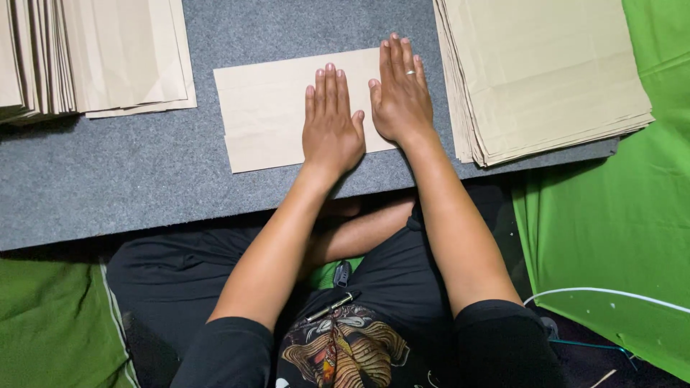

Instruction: Folding and smoothing paper bags on a flat surface

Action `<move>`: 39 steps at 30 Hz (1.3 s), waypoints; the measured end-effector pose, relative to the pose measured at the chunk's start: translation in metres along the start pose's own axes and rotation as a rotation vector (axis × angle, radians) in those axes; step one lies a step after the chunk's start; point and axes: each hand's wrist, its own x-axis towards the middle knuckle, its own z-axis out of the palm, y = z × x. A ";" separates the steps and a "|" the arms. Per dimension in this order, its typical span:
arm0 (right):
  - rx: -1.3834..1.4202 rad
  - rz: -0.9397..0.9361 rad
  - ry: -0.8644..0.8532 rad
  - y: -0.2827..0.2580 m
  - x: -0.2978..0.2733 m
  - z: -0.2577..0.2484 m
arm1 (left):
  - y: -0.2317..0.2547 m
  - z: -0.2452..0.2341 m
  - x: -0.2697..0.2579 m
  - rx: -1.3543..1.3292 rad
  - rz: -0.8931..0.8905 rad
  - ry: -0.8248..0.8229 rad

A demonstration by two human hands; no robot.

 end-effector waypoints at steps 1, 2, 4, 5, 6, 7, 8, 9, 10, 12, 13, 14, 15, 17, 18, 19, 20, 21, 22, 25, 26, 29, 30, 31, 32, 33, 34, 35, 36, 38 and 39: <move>0.002 0.000 -0.003 -0.001 -0.001 -0.001 | -0.001 -0.002 0.001 0.001 -0.001 -0.003; -0.001 0.007 -0.019 -0.002 -0.001 -0.003 | -0.002 -0.004 0.003 0.001 -0.002 -0.010; -0.005 0.012 -0.034 -0.003 -0.002 -0.004 | -0.004 -0.010 0.010 0.001 -0.004 -0.015; -0.002 0.008 -0.023 -0.002 -0.002 -0.002 | -0.006 -0.013 0.017 0.001 -0.022 -0.032; 0.000 0.005 -0.010 -0.001 -0.002 -0.001 | -0.008 -0.017 0.023 0.000 -0.039 -0.048; -0.001 0.004 -0.006 -0.001 -0.002 -0.002 | -0.008 -0.019 0.022 0.001 -0.038 -0.045; 0.003 0.011 -0.015 -0.002 -0.002 -0.002 | -0.008 -0.021 0.020 -0.003 -0.038 -0.056; 0.007 0.017 -0.024 -0.002 -0.001 -0.002 | -0.009 -0.022 0.019 -0.008 -0.038 -0.068; 0.008 0.015 -0.024 -0.002 -0.002 -0.003 | -0.011 -0.018 0.012 -0.006 -0.040 -0.067; -0.013 0.019 -0.039 -0.003 -0.002 -0.002 | -0.016 -0.007 -0.002 0.005 -0.024 0.015; -0.011 0.019 -0.042 -0.001 -0.001 0.000 | -0.018 -0.007 -0.003 0.007 -0.026 0.013; -0.014 0.007 -0.022 0.000 -0.001 0.001 | -0.018 -0.007 -0.004 0.007 -0.027 0.010; -0.017 -0.005 -0.003 0.000 -0.001 0.002 | -0.019 -0.008 -0.006 0.006 -0.027 0.007; -0.021 -0.002 -0.017 -0.002 0.000 -0.001 | -0.020 -0.020 0.006 -0.005 -0.054 -0.035; -0.021 0.012 -0.030 -0.002 -0.002 -0.002 | -0.019 -0.026 0.011 -0.014 -0.070 -0.083; -0.023 0.014 -0.029 -0.002 -0.003 -0.001 | -0.019 -0.024 0.013 -0.015 -0.067 -0.083; -0.016 0.014 -0.025 -0.001 -0.003 -0.001 | -0.021 -0.023 0.015 -0.007 -0.070 -0.067; -0.010 0.014 -0.020 -0.001 -0.002 0.000 | -0.022 -0.022 0.018 0.001 -0.073 -0.051; -0.010 0.011 -0.016 -0.002 -0.002 -0.002 | -0.023 -0.018 0.013 0.003 -0.073 -0.046; -0.007 0.006 -0.031 -0.003 -0.003 -0.001 | -0.029 -0.006 -0.002 0.005 -0.057 0.036; -0.011 0.004 -0.020 -0.002 -0.002 0.000 | -0.032 -0.004 -0.005 -0.001 -0.045 0.058; -0.012 0.016 -0.040 -0.005 -0.004 -0.006 | -0.028 -0.032 -0.003 0.009 -0.075 -0.052; -0.009 0.035 -0.061 -0.007 -0.004 -0.010 | -0.025 -0.048 0.001 0.030 -0.109 -0.178; -0.011 0.033 -0.059 -0.006 -0.003 -0.008 | -0.029 -0.043 0.004 0.030 -0.109 -0.175; -0.011 0.025 -0.047 -0.005 -0.003 -0.005 | -0.033 -0.038 0.008 0.020 -0.105 -0.125; -0.011 0.017 -0.034 -0.003 -0.002 -0.003 | -0.038 -0.033 0.011 0.010 -0.101 -0.075; -0.009 0.018 -0.033 -0.003 -0.003 -0.003 | -0.038 -0.033 0.007 0.012 -0.101 -0.075; -0.004 0.020 -0.032 -0.002 -0.003 -0.003 | -0.039 -0.034 0.002 0.004 -0.102 -0.079; 0.001 0.017 -0.030 -0.003 -0.002 -0.003 | -0.041 -0.035 -0.002 -0.003 -0.108 -0.082; -0.002 0.016 -0.029 -0.004 -0.001 -0.003 | -0.051 -0.022 -0.011 -0.001 -0.092 -0.014; -0.006 0.019 -0.028 -0.004 -0.002 -0.003 | -0.056 -0.015 -0.016 -0.001 -0.073 0.052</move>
